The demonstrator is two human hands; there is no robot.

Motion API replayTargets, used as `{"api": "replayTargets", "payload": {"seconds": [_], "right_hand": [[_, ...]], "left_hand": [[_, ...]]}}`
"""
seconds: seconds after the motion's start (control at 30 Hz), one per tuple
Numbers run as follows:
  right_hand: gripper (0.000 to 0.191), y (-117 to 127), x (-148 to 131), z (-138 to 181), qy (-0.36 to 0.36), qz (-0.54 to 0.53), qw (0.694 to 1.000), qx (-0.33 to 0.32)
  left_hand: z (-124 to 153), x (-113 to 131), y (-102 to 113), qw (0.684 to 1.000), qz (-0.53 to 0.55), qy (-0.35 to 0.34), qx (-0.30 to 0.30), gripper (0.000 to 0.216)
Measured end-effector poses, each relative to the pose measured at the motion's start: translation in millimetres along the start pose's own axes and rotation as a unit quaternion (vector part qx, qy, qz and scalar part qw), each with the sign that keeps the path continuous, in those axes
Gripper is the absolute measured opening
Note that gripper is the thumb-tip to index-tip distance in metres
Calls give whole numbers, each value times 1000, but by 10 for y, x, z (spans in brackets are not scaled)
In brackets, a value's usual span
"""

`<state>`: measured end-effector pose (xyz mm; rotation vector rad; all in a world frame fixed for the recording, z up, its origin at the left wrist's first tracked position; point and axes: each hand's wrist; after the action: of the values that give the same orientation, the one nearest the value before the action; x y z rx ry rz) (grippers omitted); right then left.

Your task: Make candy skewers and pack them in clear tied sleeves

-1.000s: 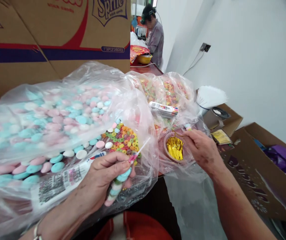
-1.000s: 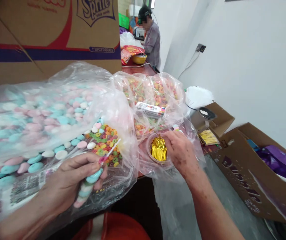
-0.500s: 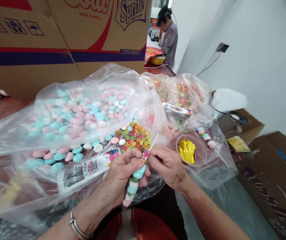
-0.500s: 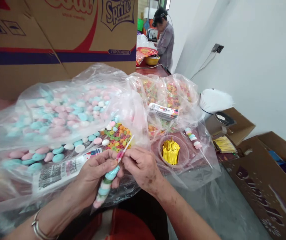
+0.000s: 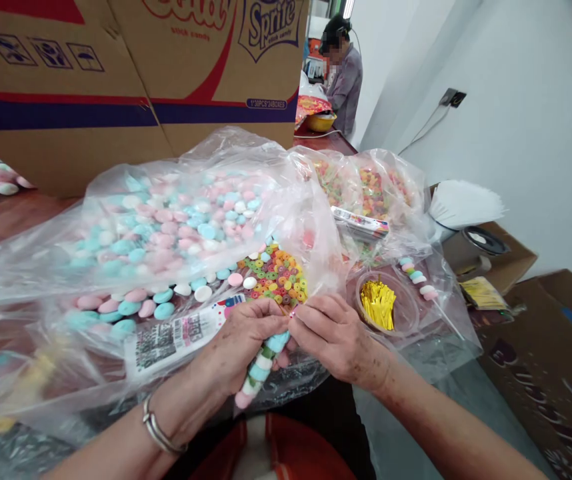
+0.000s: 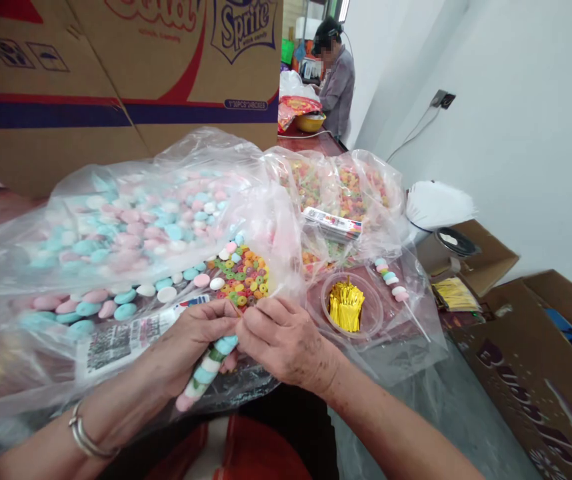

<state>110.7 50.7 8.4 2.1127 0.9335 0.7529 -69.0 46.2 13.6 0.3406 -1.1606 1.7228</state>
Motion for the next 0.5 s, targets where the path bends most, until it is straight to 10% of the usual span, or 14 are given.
{"api": "replayTargets", "payload": {"seconds": [0.5], "right_hand": [[23, 132, 55, -79, 115, -69, 983, -126]], "left_hand": [[-33, 175, 117, 950, -230, 188, -96, 12]]}}
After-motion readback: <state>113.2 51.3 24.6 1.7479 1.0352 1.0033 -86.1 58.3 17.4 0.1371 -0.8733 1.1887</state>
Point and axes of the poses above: each hand's wrist, its own z-axis away from the middle knuckle, its own y-axis out of the back of the hand, x = y × z, and after that the axes turned 14 degrees about z, right-handed
